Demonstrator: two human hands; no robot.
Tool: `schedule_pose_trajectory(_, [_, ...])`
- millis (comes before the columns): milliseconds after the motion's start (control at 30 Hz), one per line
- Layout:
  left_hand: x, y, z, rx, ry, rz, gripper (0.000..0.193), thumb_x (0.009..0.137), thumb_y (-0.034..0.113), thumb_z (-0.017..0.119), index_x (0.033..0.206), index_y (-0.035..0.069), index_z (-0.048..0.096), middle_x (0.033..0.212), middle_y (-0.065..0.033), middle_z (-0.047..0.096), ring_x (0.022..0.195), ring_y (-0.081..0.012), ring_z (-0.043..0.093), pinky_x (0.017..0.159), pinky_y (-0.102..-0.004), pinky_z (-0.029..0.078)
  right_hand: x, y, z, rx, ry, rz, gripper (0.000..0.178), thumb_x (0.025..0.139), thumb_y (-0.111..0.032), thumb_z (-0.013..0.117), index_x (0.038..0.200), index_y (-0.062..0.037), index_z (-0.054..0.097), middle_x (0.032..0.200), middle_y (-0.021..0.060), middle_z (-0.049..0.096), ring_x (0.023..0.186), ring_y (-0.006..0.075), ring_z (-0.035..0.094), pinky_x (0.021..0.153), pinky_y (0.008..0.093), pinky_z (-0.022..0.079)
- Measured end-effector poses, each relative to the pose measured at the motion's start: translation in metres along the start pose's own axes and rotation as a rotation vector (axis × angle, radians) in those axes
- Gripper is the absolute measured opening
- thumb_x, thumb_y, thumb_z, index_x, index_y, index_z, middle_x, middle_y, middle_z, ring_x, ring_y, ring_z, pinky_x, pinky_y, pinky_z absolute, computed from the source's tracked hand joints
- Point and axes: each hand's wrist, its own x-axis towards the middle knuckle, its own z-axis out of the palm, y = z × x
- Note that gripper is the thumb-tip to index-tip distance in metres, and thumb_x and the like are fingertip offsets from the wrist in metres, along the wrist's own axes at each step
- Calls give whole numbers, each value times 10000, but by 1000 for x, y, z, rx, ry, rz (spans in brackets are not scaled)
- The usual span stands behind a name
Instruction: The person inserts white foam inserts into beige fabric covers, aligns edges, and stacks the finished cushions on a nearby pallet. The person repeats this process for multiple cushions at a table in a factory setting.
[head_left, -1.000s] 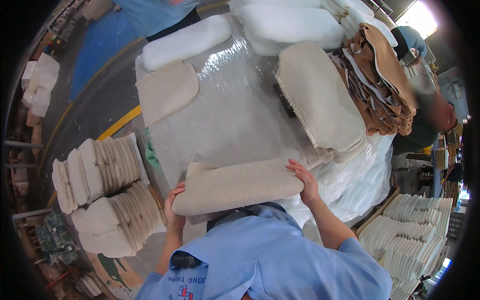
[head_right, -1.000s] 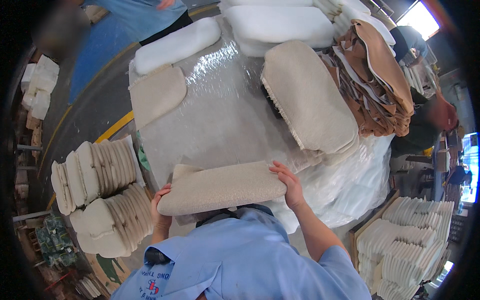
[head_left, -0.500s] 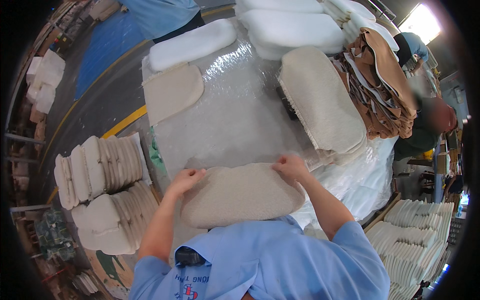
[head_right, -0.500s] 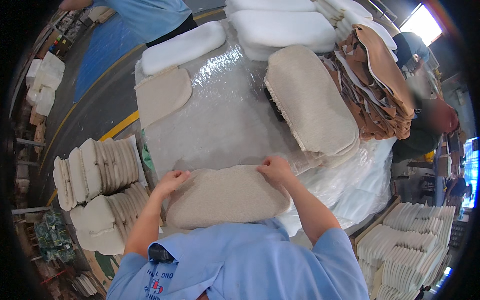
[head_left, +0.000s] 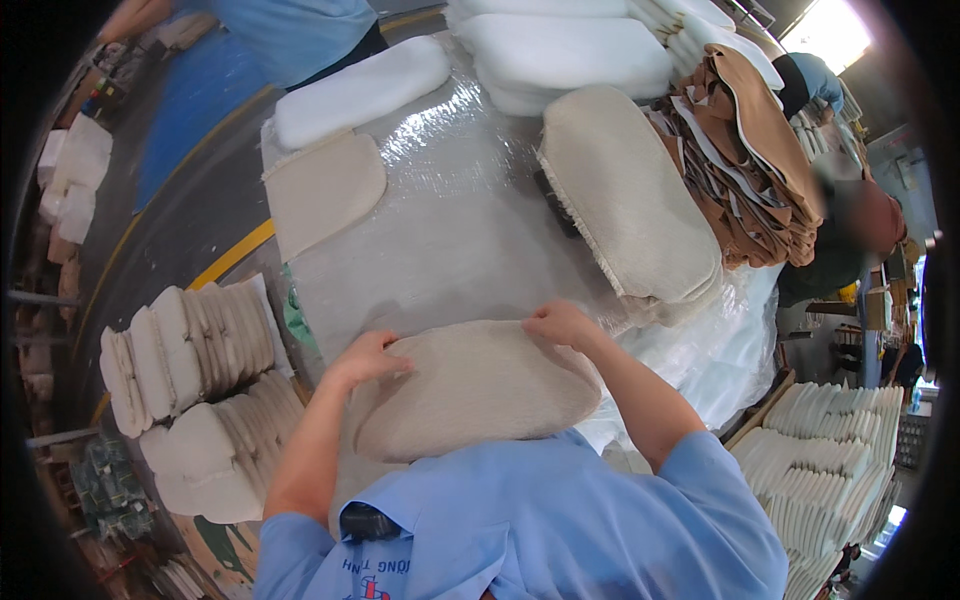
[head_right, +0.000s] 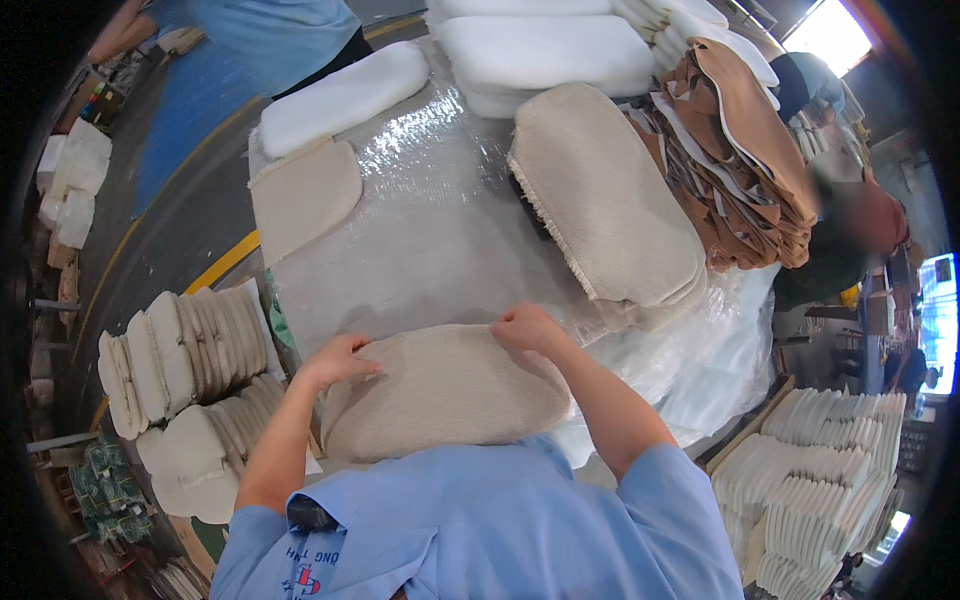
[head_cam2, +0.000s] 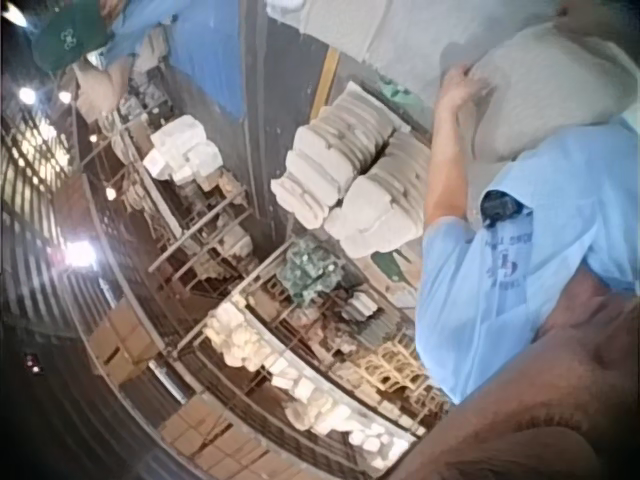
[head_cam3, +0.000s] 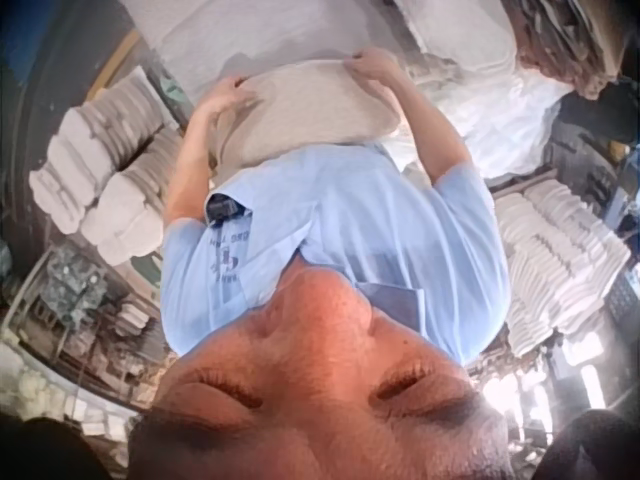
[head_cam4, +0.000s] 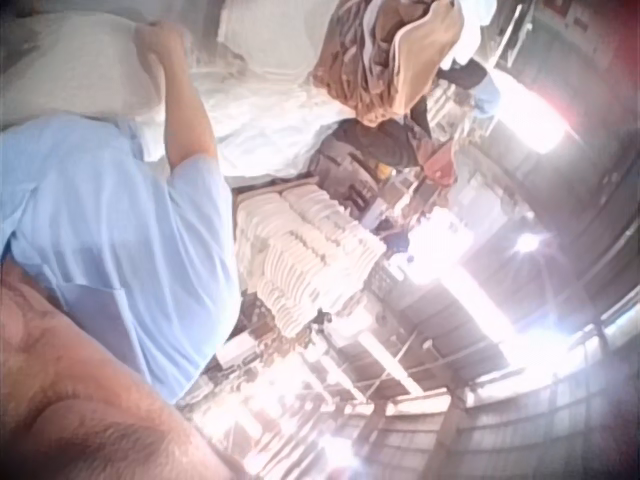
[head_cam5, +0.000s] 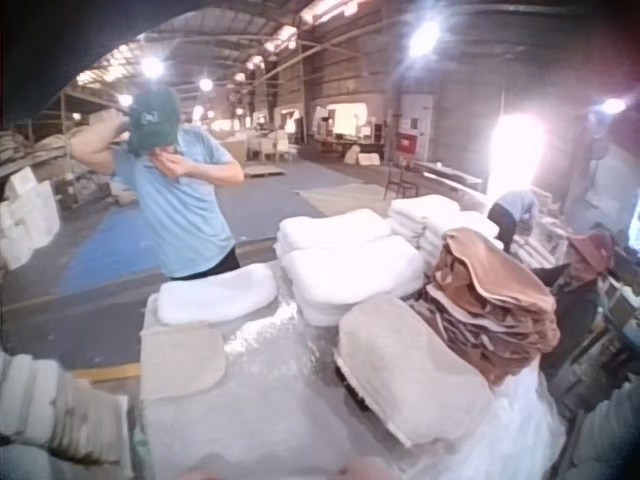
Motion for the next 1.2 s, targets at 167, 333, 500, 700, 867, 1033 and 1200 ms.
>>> schedule_pose_trajectory(167, [15, 5, 12, 160, 41, -193, 424, 1004, 373, 680, 1197, 0, 735, 1029, -219, 753, 973, -380, 712, 889, -464, 532, 15, -18, -2, -272, -31, -71, 467, 854, -438, 781, 1092, -37, 811, 917, 160, 793, 863, 328, 757, 763, 455, 594])
schedule_pose_trajectory(333, [10, 1, 31, 103, 293, -132, 419, 1057, 398, 604, 1057, -10, 702, 978, -244, 727, 941, -441, 684, 842, -500, 515, 23, -10, -16, -471, -88, -76, 446, 853, -438, 793, 1044, -34, 783, 882, 149, 770, 786, 310, 740, 704, 445, 581])
schedule_pose_trajectory(500, [12, -1, 42, 142, 423, -64, 446, 1072, 430, 579, 1017, -5, 659, 971, -257, 695, 958, -479, 654, 831, -519, 501, 16, -15, -26, 151, -242, 201, 280, 926, -299, 797, 934, -47, 677, 753, 127, 654, 676, 256, 701, 548, 406, 535])
schedule_pose_trajectory(700, [24, 0, 37, 138, 381, -105, 430, 1081, 421, 560, 1009, 11, 666, 1010, -262, 703, 988, -494, 658, 843, -540, 499, 12, -27, -1, 1057, -43, 348, 145, 1085, -152, 593, 1191, -55, 579, 856, 53, 585, 663, 227, 671, 476, 349, 484])
schedule_pose_trajectory(867, [29, 1, 41, 129, 443, -110, 408, 1089, 401, 552, 994, 19, 661, 970, -269, 700, 946, -500, 667, 810, -555, 504, 24, -38, 31, 1088, 291, 378, 144, 1088, -186, 578, 1149, -57, 563, 833, 87, 609, 601, 217, 642, 463, 357, 491])
schedule_pose_trajectory(1033, [38, 4, 41, 137, 489, -145, 410, 1092, 405, 559, 972, 23, 650, 929, -261, 699, 900, -504, 668, 770, -559, 506, 29, -38, 48, 981, 397, 299, 167, 1109, -215, 560, 1108, -49, 549, 733, 87, 589, 503, 202, 588, 424, 374, 464])
schedule_pose_trajectory(1200, [47, -6, 50, 152, 491, -152, 398, 1095, 394, 564, 978, 24, 649, 930, -251, 704, 891, -491, 674, 775, -545, 511, 36, -28, 57, 904, 395, 210, 179, 1114, -227, 565, 1078, -56, 529, 664, 51, 534, 426, 191, 524, 399, 373, 431])
